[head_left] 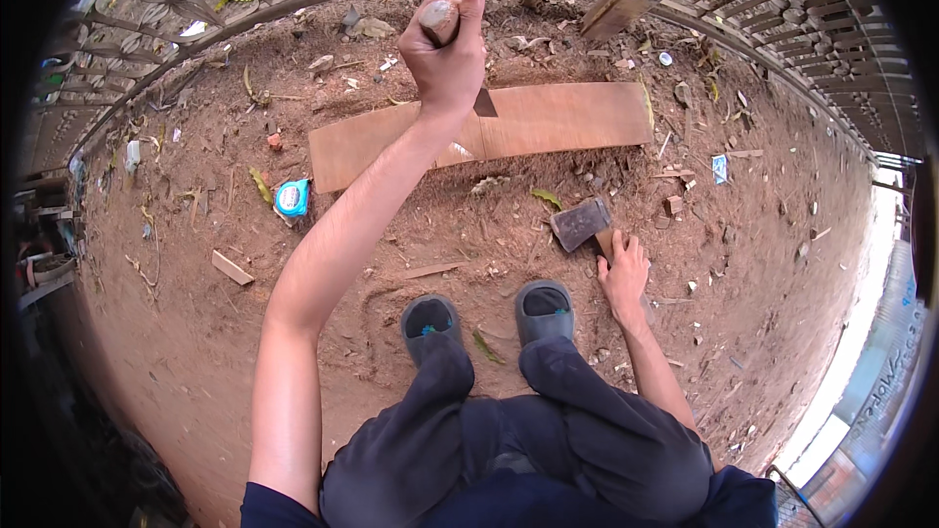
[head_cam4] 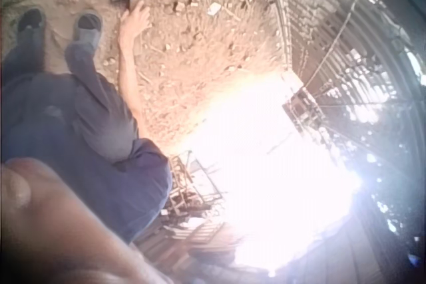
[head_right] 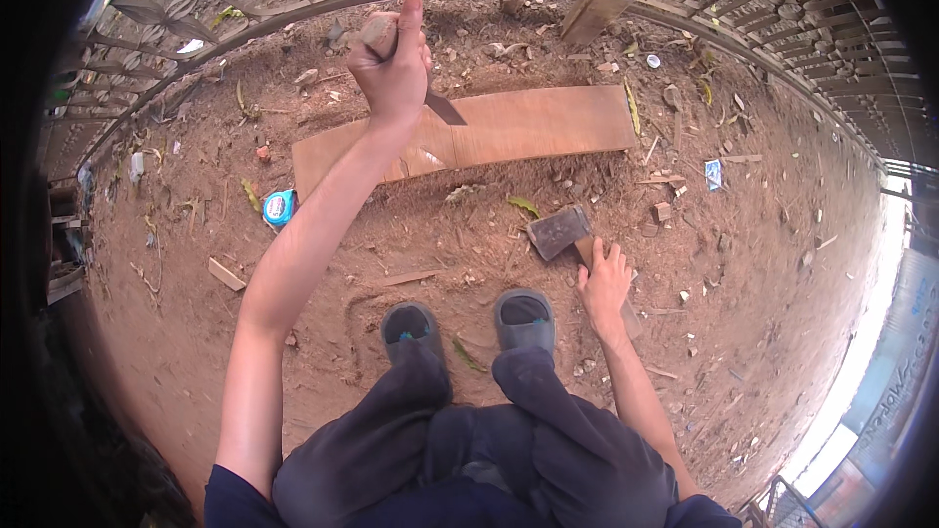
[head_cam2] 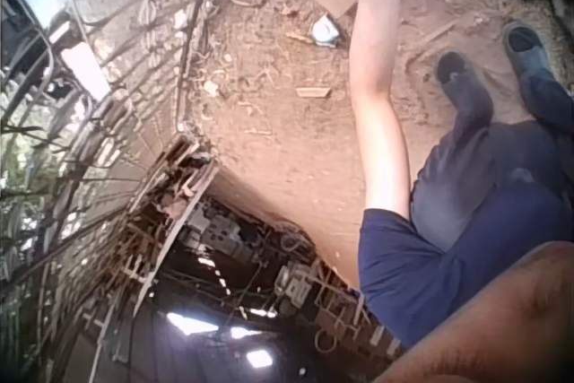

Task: The person marks a piece of wood with a measuring tape and a small tool, then uses an axe and a chisel to carve a notch into the wood while it sits on the ground.

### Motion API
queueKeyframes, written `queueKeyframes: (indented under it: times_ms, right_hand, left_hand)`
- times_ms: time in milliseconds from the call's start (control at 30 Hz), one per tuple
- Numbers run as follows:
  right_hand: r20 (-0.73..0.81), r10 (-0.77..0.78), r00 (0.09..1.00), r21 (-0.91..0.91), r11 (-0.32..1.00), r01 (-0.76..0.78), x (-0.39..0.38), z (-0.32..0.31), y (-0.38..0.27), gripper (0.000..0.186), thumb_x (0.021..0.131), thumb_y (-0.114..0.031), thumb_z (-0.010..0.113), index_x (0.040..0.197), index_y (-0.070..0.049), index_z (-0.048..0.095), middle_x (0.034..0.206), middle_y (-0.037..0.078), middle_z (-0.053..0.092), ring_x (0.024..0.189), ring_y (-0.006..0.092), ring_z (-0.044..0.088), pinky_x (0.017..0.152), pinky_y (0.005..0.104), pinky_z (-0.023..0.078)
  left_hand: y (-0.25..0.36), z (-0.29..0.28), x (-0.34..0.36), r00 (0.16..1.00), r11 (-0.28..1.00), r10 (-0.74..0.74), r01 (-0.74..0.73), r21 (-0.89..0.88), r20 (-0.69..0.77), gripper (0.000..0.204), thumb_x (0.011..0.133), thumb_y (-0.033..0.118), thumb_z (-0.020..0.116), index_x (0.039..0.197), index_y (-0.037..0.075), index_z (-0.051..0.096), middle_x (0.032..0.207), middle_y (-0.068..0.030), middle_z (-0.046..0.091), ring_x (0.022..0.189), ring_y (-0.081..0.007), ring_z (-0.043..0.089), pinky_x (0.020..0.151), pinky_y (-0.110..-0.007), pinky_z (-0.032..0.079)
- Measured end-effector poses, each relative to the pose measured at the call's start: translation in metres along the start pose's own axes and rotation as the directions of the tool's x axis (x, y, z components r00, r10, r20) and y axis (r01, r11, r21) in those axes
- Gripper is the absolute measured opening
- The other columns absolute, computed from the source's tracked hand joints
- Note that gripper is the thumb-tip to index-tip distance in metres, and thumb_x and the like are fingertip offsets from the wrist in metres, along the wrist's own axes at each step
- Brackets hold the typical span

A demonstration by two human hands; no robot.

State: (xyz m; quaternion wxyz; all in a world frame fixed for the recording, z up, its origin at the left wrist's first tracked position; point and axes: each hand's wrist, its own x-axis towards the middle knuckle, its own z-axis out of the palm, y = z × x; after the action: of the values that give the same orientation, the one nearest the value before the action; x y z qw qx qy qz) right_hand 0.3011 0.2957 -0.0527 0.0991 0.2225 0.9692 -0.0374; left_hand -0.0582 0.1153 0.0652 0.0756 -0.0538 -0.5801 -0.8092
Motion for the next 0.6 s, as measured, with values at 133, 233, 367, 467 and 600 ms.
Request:
queueKeyframes:
  times_ms: [133,233,367,467,600]
  right_hand:
    - [0.012,0.006,1.000,-0.023,1.000,-0.006,0.002,0.001,-0.008,0.068,0.076,-0.020,0.075,0.137,-0.004,0.049,0.115,0.016,0.052,0.105,0.0328,0.054,0.082,0.0437,0.045]
    - [0.010,0.011,1.000,-0.040,0.999,-0.010,0.002,0.000,-0.007,0.068,0.076,-0.019,0.074,0.137,-0.003,0.049,0.116,0.016,0.052,0.105,0.0325,0.054,0.082,0.0434,0.045]
    - [0.013,0.022,1.000,-0.027,0.999,-0.021,0.003,0.000,-0.005,0.068,0.076,-0.017,0.074,0.138,-0.003,0.049,0.116,0.016,0.051,0.106,0.0320,0.053,0.083,0.0431,0.044]
    - [0.006,0.012,1.000,-0.005,1.000,-0.011,0.003,0.000,-0.014,0.067,0.077,-0.017,0.073,0.138,-0.003,0.049,0.117,0.016,0.051,0.106,0.0320,0.053,0.082,0.0429,0.043]
    - [-0.008,0.020,1.000,-0.004,1.000,-0.020,0.001,0.003,-0.007,0.066,0.077,-0.016,0.073,0.137,-0.002,0.050,0.117,0.016,0.051,0.106,0.0322,0.053,0.082,0.0425,0.042]
  left_hand:
    - [-0.029,-0.005,0.001,0.985,0.968,0.173,-0.166,0.188,-0.023,0.031,0.093,0.028,0.072,0.075,0.009,0.056,0.057,0.0040,0.051,0.045,-0.0044,0.047,0.039,-0.022,0.036]
    - [-0.021,-0.001,-0.004,0.996,0.988,0.087,-0.083,0.127,-0.027,0.024,0.091,0.020,0.073,0.077,0.008,0.057,0.063,0.0037,0.053,0.051,-0.0043,0.051,0.045,-0.022,0.040]
    - [-0.011,-0.006,0.000,0.960,0.997,-0.013,0.033,-0.067,0.279,0.017,0.088,0.014,0.073,0.077,0.008,0.060,0.073,0.0035,0.059,0.061,-0.0052,0.054,0.056,-0.021,0.047]
    - [-0.020,-0.024,0.018,0.860,0.982,0.142,-0.185,0.040,0.489,0.010,0.087,0.012,0.071,0.083,0.006,0.063,0.077,0.0010,0.063,0.070,-0.0080,0.062,0.067,-0.023,0.054]
    - [-0.017,-0.010,0.010,0.734,0.985,-0.080,0.164,-0.062,0.674,0.015,0.088,0.011,0.071,0.076,0.005,0.064,0.069,-0.0014,0.064,0.064,-0.0071,0.061,0.059,-0.023,0.051]
